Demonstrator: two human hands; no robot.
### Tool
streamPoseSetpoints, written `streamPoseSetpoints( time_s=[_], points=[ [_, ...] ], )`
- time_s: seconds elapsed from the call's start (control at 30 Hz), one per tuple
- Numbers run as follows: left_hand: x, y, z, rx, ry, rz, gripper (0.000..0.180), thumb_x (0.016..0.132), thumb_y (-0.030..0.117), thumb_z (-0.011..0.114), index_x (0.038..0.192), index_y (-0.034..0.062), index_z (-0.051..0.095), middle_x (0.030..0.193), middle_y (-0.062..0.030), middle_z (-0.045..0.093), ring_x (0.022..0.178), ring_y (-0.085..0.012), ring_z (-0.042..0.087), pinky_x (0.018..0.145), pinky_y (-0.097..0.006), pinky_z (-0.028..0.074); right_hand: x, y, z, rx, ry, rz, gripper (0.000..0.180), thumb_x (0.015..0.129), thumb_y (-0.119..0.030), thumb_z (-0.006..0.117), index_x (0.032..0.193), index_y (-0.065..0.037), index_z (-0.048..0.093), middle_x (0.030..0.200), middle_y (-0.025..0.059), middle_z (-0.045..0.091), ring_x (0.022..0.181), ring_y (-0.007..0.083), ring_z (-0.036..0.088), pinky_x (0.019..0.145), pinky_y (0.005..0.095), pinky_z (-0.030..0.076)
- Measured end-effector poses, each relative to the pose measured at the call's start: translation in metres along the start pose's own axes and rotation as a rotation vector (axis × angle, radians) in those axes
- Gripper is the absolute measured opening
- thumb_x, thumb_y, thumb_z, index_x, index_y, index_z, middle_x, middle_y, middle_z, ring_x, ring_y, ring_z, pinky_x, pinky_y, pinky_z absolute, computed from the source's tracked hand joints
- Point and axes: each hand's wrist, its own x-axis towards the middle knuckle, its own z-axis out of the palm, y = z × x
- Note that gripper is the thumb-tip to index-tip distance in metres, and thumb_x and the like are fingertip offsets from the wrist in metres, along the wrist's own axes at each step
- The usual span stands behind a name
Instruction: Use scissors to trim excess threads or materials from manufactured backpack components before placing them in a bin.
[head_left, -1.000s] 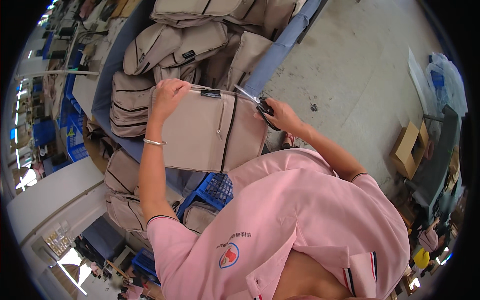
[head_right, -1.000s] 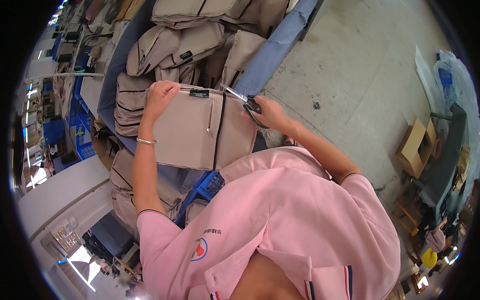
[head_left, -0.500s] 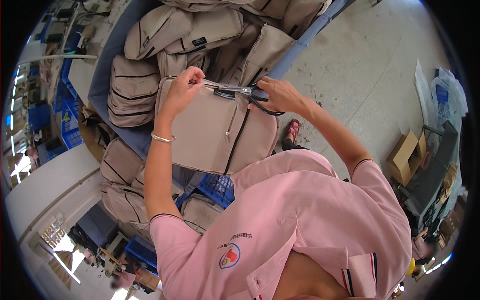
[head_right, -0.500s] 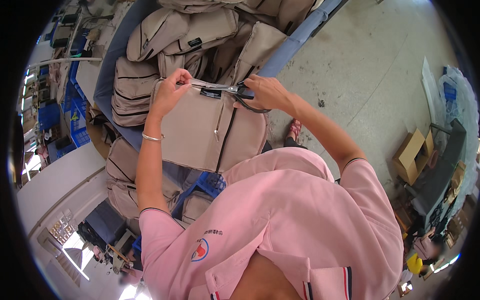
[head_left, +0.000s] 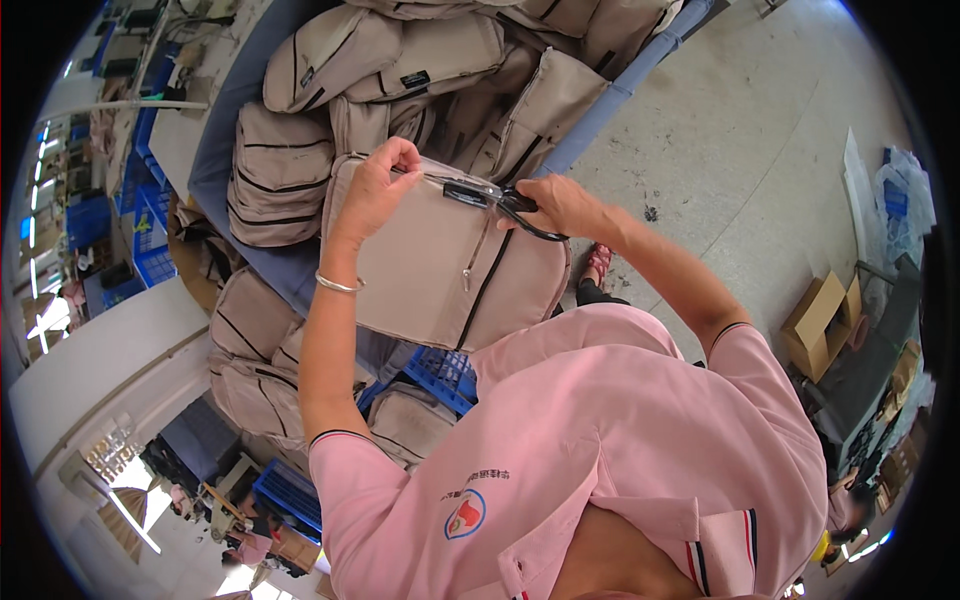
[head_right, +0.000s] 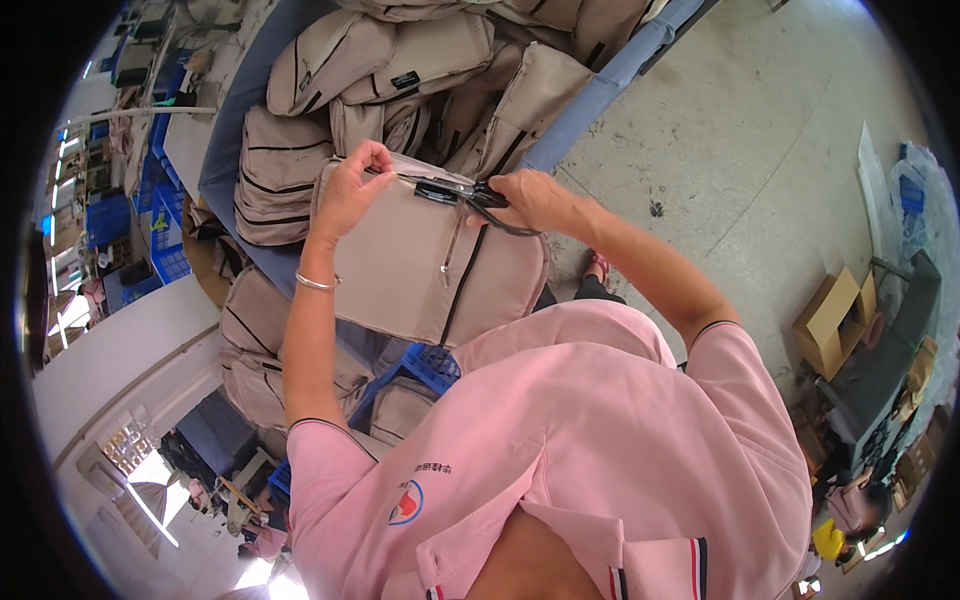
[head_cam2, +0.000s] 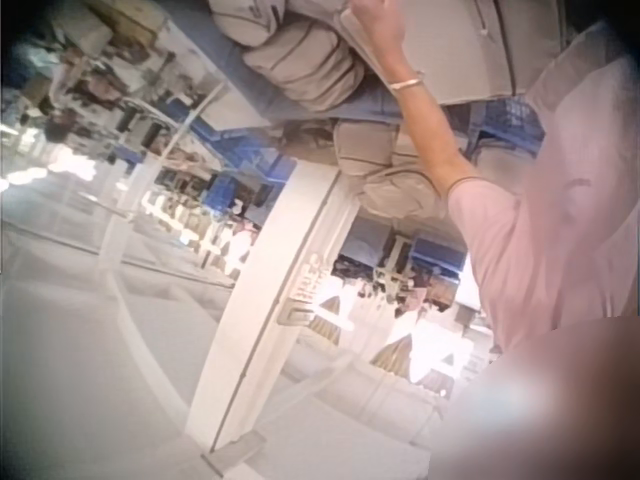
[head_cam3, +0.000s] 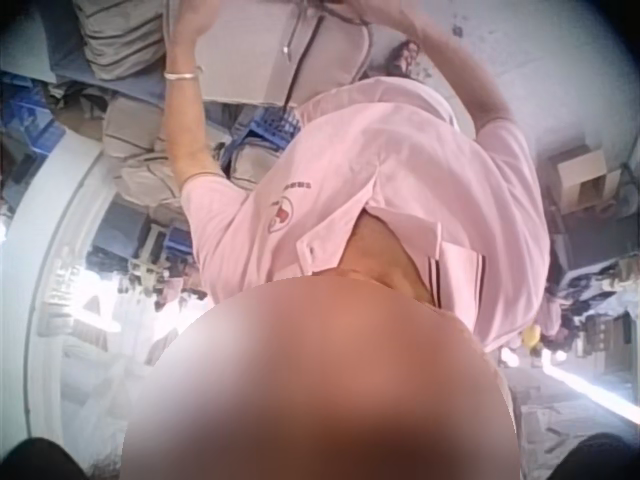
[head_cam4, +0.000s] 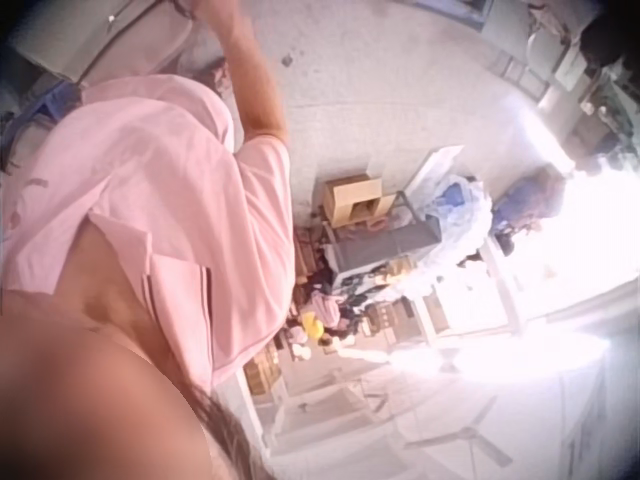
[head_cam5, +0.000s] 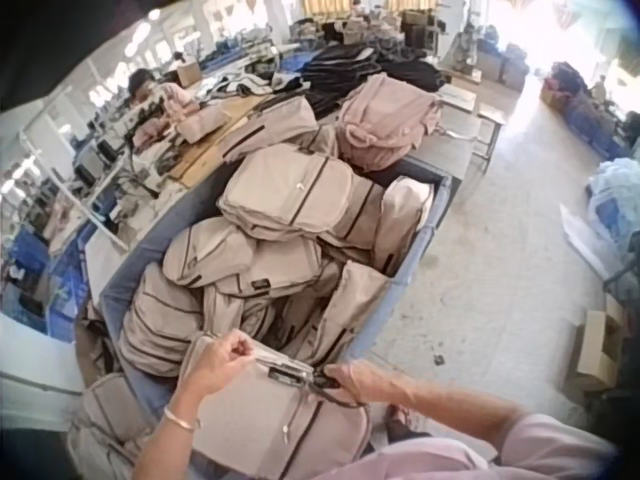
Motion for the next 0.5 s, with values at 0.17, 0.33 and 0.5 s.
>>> streamPoseSetpoints(
  time_s=[0.17, 0.33, 0.5],
  points=[
    [0.003, -0.004, 0.005, -0.022, 0.01, 0.041, 0.017, 0.083, 0.002, 0.066, 0.096, 0.002, 0.056, 0.085, -0.0041, 0.06, 0.082, -0.0139, 0.059, 0.079, -0.028, 0.049, -0.007, 0.008, 0.012, 0.001, 0.061, 0.027, 0.059, 0.08, -0.057, 0.073, 0.075, 0.001, 0.063, 0.065, 0.0237, 0.061, 0.066, 0.0436, 0.062, 0.061, 0.049, 0.049],
    [0.003, 0.001, 0.005, -0.03, 0.009, 0.027, 0.018, 0.083, 0.002, 0.067, 0.097, 0.0019, 0.055, 0.085, -0.0037, 0.06, 0.082, -0.0138, 0.059, 0.079, -0.027, 0.049, -0.007, 0.013, 0.013, -0.049, 0.064, 0.002, 0.063, 0.082, -0.061, 0.068, 0.077, 0.001, 0.061, 0.066, 0.023, 0.061, 0.068, 0.0439, 0.062, 0.062, 0.0497, 0.049],
    [0.003, -0.001, 0.003, -0.061, 0.011, 0.011, 0.019, 0.083, 0.001, 0.067, 0.098, 0.0019, 0.055, 0.085, -0.0032, 0.06, 0.082, -0.0132, 0.059, 0.079, -0.027, 0.049, 0.001, 0.003, 0.009, -0.098, 0.054, -0.04, 0.059, 0.084, -0.056, 0.069, 0.075, 0.001, 0.057, 0.064, 0.0212, 0.057, 0.065, 0.0434, 0.058, 0.059, 0.0484, 0.044]
  ],
)
